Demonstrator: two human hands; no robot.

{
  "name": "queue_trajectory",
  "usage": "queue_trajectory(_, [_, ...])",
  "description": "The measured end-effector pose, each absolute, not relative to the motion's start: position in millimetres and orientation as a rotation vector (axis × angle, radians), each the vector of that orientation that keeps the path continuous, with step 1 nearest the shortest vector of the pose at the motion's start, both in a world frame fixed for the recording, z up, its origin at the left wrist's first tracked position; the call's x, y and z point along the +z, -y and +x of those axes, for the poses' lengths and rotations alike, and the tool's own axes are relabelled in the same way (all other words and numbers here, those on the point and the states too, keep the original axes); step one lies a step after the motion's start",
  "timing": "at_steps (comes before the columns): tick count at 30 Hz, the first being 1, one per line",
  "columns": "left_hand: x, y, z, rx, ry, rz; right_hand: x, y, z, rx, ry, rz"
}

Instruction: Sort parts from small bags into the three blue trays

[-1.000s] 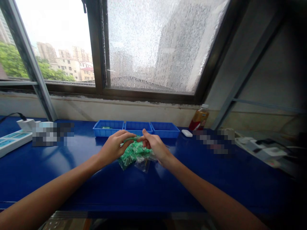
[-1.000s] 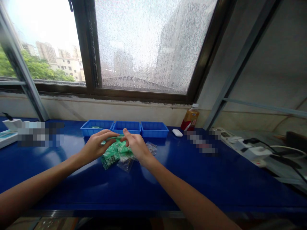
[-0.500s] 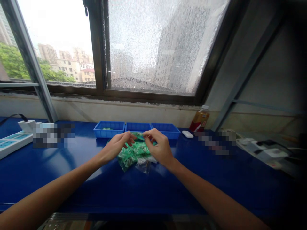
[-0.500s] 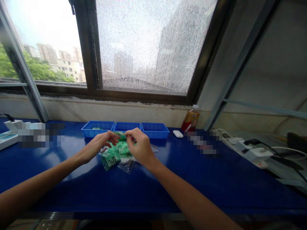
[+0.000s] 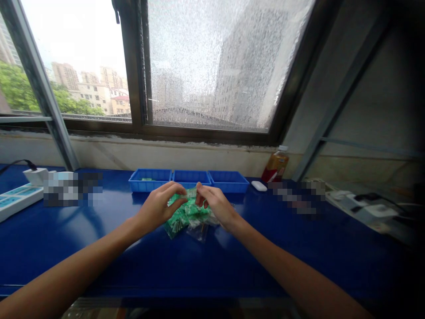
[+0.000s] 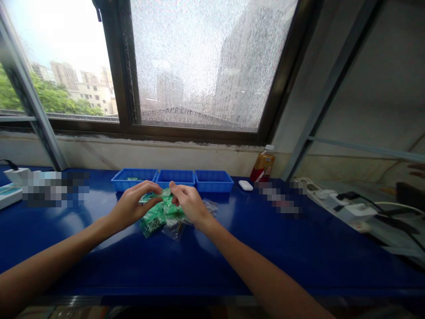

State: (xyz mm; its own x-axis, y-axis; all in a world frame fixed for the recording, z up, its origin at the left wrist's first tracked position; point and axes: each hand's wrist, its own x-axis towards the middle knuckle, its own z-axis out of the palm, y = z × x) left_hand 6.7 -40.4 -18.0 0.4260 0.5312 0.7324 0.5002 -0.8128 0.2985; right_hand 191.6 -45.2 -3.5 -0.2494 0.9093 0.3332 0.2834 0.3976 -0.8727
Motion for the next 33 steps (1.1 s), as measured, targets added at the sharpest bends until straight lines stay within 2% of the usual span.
queue_trajectory(2, [-18.4, 41.0, 6.7, 1.319, -0.849, 2.714, -4.6, 44.2, 189.6, 0.997, 1.64, -1.042])
queue_trajectory(5, [-16.2, 42.6, 8.0, 1.249, -0.83, 2.743, -9.1, 42.2, 188.5, 0.987, 1.591, -1.046])
queue_trajectory(8, [-11.3, 43.7, 9.3, 1.183, -0.935, 2.535, -11.4, 41.7, 191.5, 0.667, 1.69, -1.024])
queue_trajectory(12, [-6.6, 41.1, 8.3, 1.041, -1.002, 1.917, -11.8, 43.8, 196.6, 0.151, 1.96, -0.854])
queue_trajectory(17, [-10.3, 34.5, 6.3, 0.945, -0.99, 1.511, -16.0, 45.0, 194.5, 0.004, 2.032, -0.765])
queue_trajectory(22, [-15.5, 33.3, 6.3, 1.227, -1.133, 1.925, -11.2, 48.4, 189.3, 0.226, 1.93, -0.841])
queue_trajectory(26, [-17.3, 36.3, 4.4, 1.386, -1.026, 2.548, -6.2, 48.2, 187.2, 0.771, 1.708, -1.047])
queue_trajectory(29, [-18.2, 38.4, 4.6, 1.382, -0.888, 2.747, -7.5, 45.7, 186.5, 1.076, 1.527, -1.067])
queue_trajectory(31, [-17.9, 39.7, 5.9, 1.355, -0.853, 2.778, -9.4, 44.1, 186.8, 1.113, 1.484, -1.053])
queue_trajectory(33, [-16.7, 40.6, 7.4, 1.301, -0.867, 2.732, -10.8, 42.6, 188.6, 0.978, 1.537, -1.047])
